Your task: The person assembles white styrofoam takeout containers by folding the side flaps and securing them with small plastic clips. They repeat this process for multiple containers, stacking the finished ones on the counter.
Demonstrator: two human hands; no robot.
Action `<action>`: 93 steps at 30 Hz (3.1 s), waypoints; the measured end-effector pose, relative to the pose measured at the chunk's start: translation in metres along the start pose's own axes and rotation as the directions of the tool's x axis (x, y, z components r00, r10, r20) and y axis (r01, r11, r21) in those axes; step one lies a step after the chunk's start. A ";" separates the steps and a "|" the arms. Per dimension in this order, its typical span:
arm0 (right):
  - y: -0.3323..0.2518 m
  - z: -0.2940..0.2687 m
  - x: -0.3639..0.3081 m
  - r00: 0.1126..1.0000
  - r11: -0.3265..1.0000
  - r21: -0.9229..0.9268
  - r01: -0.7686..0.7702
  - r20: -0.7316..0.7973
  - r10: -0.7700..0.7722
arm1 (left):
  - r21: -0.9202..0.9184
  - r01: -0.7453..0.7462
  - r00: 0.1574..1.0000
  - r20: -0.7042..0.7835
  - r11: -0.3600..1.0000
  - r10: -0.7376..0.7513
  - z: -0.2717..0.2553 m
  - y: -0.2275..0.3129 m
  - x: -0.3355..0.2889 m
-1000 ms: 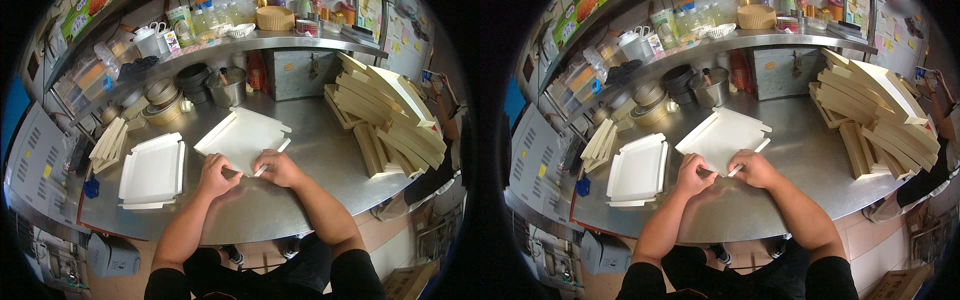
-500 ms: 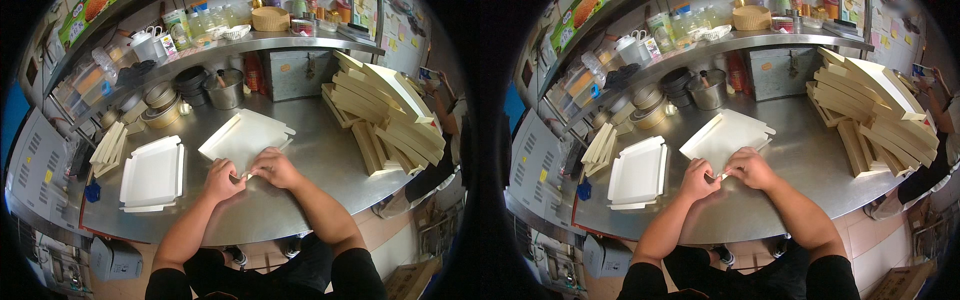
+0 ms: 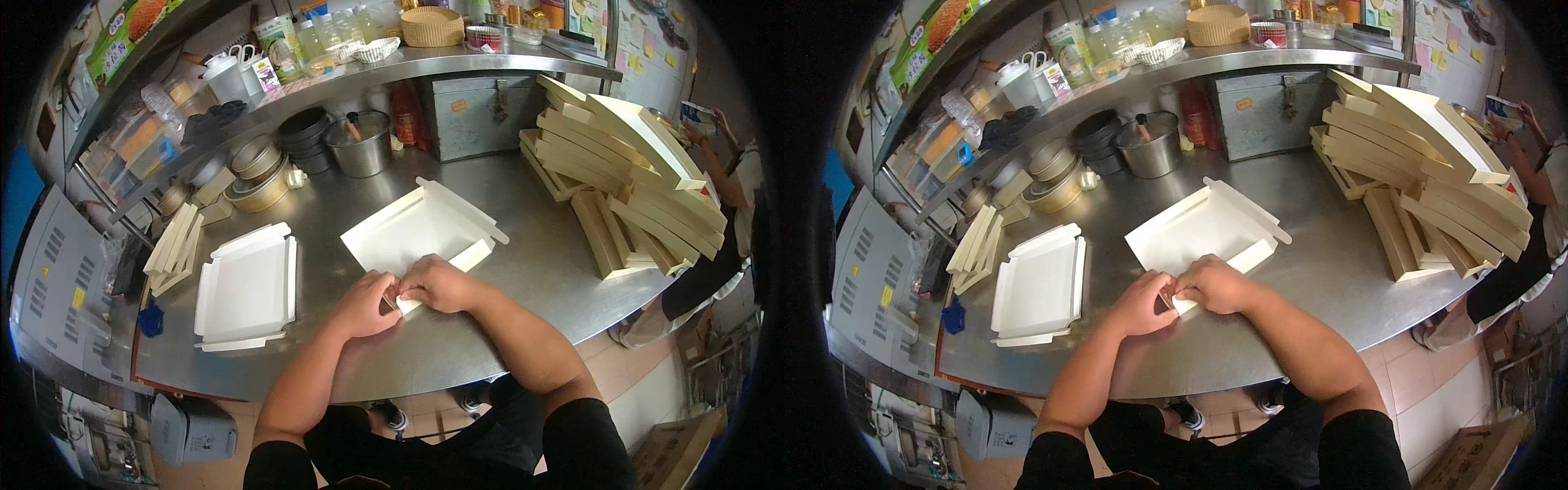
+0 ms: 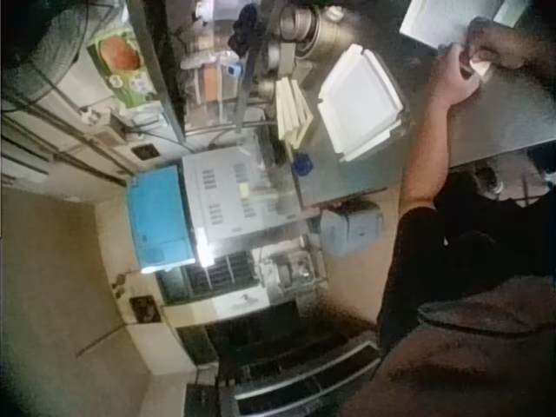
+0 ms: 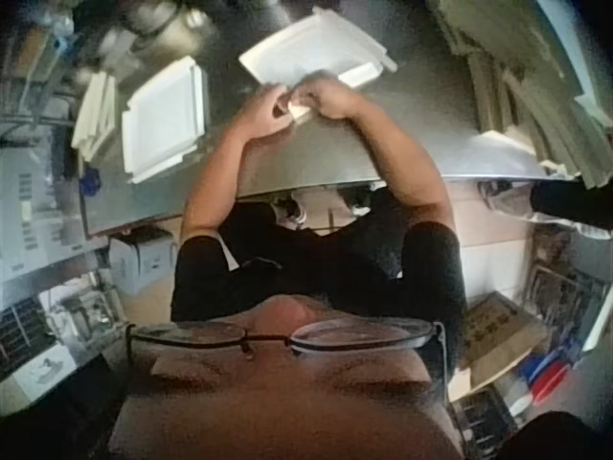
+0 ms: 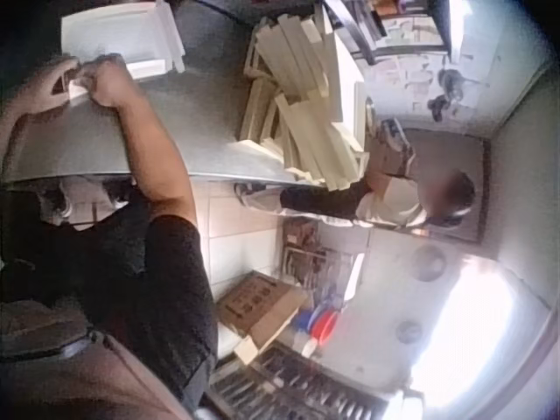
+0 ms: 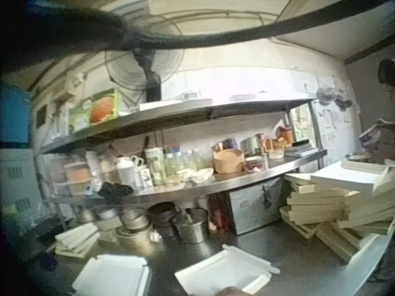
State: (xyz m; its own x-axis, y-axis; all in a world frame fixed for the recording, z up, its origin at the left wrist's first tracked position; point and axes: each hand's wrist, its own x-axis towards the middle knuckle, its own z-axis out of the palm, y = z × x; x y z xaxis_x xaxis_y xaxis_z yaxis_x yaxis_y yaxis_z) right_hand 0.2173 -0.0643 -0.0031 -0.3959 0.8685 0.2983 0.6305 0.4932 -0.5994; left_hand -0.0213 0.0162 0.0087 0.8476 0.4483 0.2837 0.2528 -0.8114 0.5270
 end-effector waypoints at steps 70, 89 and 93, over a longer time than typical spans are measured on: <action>0.001 -0.003 -0.004 0.998 0.999 -0.030 -0.010 0.061 0.012 | -0.001 -0.042 0.984 0.172 0.999 0.042 -0.013 0.016 -0.005; 0.004 -0.028 -0.019 0.945 0.946 -0.189 -0.265 -0.246 0.216 | 0.093 0.299 0.928 -0.260 0.950 -0.267 -0.037 -0.049 -0.009; 0.005 -0.036 -0.016 0.944 0.922 -0.222 -0.316 -0.168 0.283 | 0.324 0.211 0.949 0.159 0.922 -0.273 -0.037 -0.044 -0.024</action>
State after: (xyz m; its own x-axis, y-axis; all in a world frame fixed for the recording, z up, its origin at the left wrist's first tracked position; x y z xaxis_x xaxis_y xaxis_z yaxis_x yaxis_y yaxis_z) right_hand 0.2507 -0.0741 0.0157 -0.0834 0.9679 0.2372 0.8550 0.1918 -0.4819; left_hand -0.0706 0.0551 0.0079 0.8092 0.5875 -0.0018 0.5634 -0.7751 0.2860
